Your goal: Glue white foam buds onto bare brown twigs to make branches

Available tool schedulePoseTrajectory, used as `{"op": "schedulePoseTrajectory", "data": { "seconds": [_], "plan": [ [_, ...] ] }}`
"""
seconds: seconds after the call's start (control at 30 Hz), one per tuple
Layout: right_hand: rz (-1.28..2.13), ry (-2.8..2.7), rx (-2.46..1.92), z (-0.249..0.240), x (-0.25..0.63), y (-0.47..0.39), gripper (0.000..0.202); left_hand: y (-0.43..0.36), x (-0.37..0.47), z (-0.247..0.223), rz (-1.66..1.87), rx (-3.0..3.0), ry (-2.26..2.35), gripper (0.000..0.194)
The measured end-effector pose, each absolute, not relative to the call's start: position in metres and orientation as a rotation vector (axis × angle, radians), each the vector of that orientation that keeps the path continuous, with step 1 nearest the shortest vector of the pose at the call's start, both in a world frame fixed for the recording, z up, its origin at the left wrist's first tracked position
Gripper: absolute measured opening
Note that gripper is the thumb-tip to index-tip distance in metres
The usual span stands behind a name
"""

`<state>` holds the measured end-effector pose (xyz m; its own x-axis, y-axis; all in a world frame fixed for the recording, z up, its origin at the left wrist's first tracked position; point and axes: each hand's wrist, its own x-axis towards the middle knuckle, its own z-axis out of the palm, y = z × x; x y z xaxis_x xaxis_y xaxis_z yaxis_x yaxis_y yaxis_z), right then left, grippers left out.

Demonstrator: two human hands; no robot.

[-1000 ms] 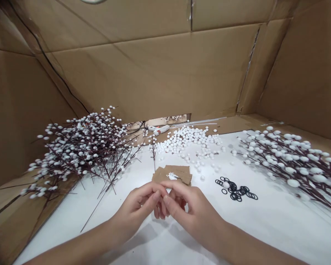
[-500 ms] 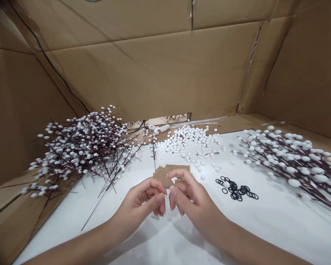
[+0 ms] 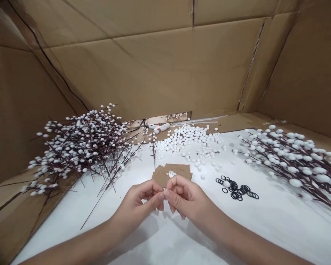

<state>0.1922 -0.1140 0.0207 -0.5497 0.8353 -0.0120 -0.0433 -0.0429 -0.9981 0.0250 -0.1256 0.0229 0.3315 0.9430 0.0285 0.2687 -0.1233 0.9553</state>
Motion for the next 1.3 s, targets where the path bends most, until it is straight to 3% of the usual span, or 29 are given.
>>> {"op": "schedulePoseTrajectory", "data": {
  "seconds": [0.63, 1.3],
  "plan": [
    [2.104, -1.097, -0.891, 0.024, 0.193, -0.120, 0.031, -0.129, 0.032, 0.020, 0.846, 1.378, 1.064, 0.035],
    [2.134, -1.182, -0.786, 0.023, 0.193, -0.123, 0.035, -0.129, 0.036, 0.018, 0.841, 1.226, 1.020, 0.039]
  ]
}}
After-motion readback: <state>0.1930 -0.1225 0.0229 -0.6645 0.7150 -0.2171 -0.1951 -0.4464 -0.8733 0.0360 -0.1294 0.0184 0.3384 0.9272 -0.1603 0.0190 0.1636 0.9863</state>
